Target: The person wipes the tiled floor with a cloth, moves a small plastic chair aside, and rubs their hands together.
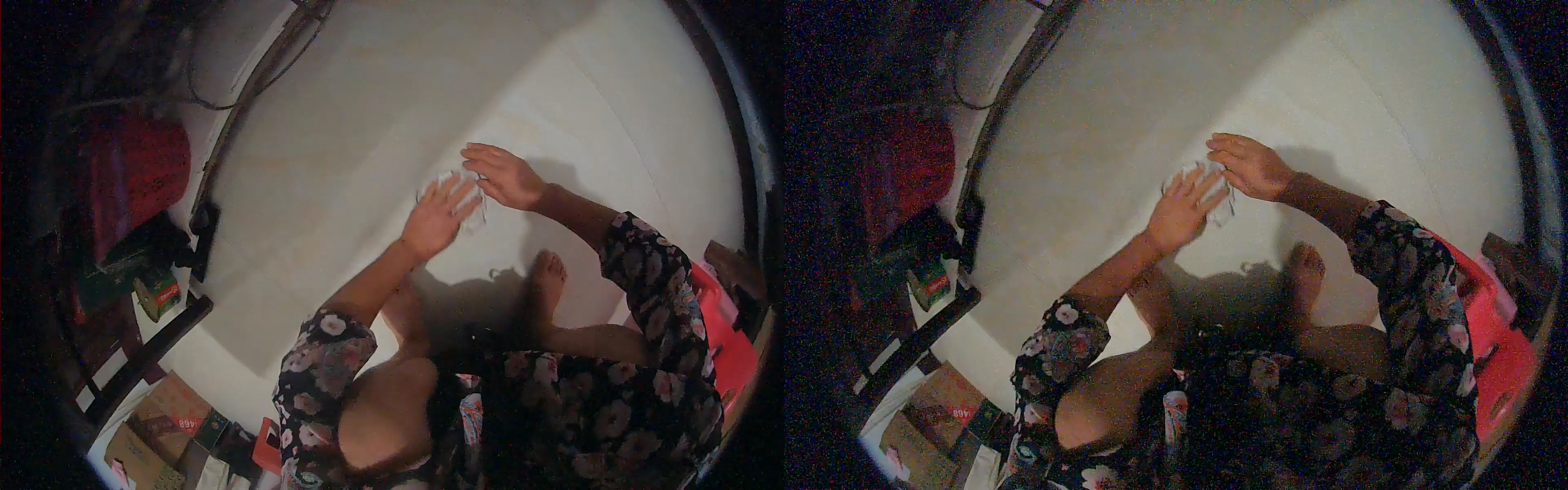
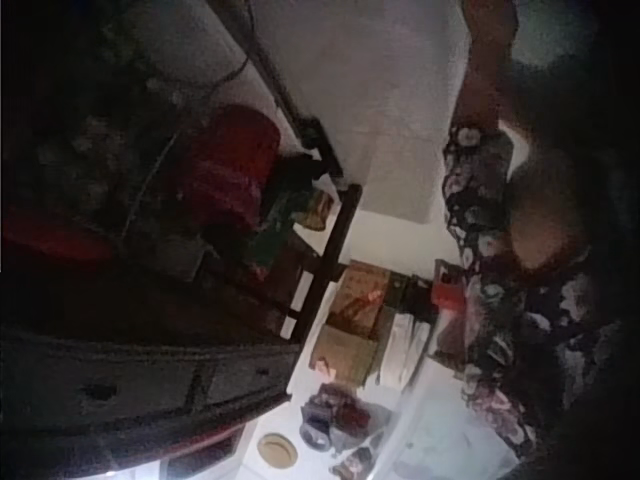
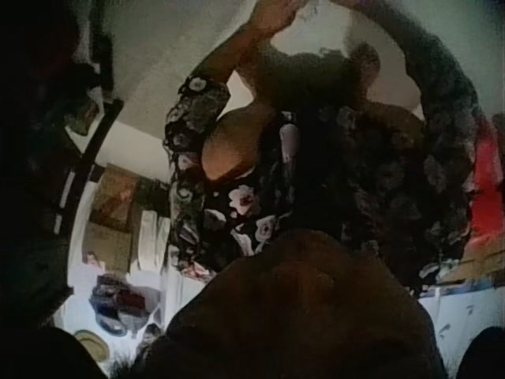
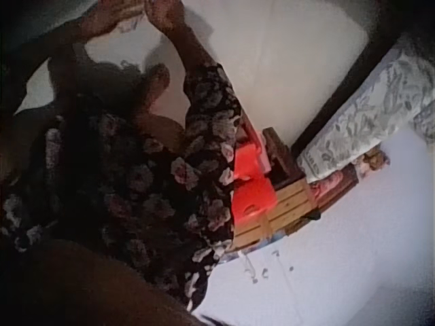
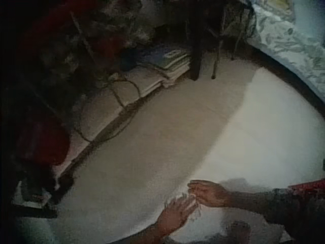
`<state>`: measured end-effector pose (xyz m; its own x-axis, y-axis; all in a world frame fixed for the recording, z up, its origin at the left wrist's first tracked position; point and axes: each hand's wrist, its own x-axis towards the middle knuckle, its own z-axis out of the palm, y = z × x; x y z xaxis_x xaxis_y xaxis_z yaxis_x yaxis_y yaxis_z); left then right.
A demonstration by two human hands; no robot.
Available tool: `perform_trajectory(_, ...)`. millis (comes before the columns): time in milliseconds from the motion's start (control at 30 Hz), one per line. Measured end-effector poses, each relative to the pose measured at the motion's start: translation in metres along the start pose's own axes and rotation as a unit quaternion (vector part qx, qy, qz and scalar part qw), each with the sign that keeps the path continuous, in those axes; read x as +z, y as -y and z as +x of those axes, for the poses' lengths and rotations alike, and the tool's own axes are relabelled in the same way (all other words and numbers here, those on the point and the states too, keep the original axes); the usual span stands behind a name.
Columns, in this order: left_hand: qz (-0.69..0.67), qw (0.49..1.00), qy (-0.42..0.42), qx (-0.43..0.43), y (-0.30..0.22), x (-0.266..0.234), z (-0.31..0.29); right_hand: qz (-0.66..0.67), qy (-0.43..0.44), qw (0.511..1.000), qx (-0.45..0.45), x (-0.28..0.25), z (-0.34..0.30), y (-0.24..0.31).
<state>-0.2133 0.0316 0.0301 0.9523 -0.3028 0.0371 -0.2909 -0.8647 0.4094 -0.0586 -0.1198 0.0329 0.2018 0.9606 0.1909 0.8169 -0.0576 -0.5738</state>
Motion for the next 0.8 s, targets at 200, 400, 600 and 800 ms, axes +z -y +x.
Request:
perform_trajectory(200,-0.052,0.995,0.087,0.019,0.004,0.011,-0.076,-0.031,0.010,0.999,0.017,0.006,-0.011,-0.007)
perform_trajectory(400,0.067,0.976,0.092,-0.184,0.039,-0.029,-0.054,-0.052,0.006,0.998,0.035,0.002,-0.005,0.000)
perform_trajectory(600,0.103,0.958,-0.054,-0.263,0.043,-0.020,-0.031,-0.054,0.053,0.995,0.066,-0.005,0.009,0.006)
perform_trajectory(800,0.019,0.998,0.033,-0.057,-0.005,-0.015,-0.024,-0.032,0.036,0.997,0.056,-0.003,0.010,0.009)
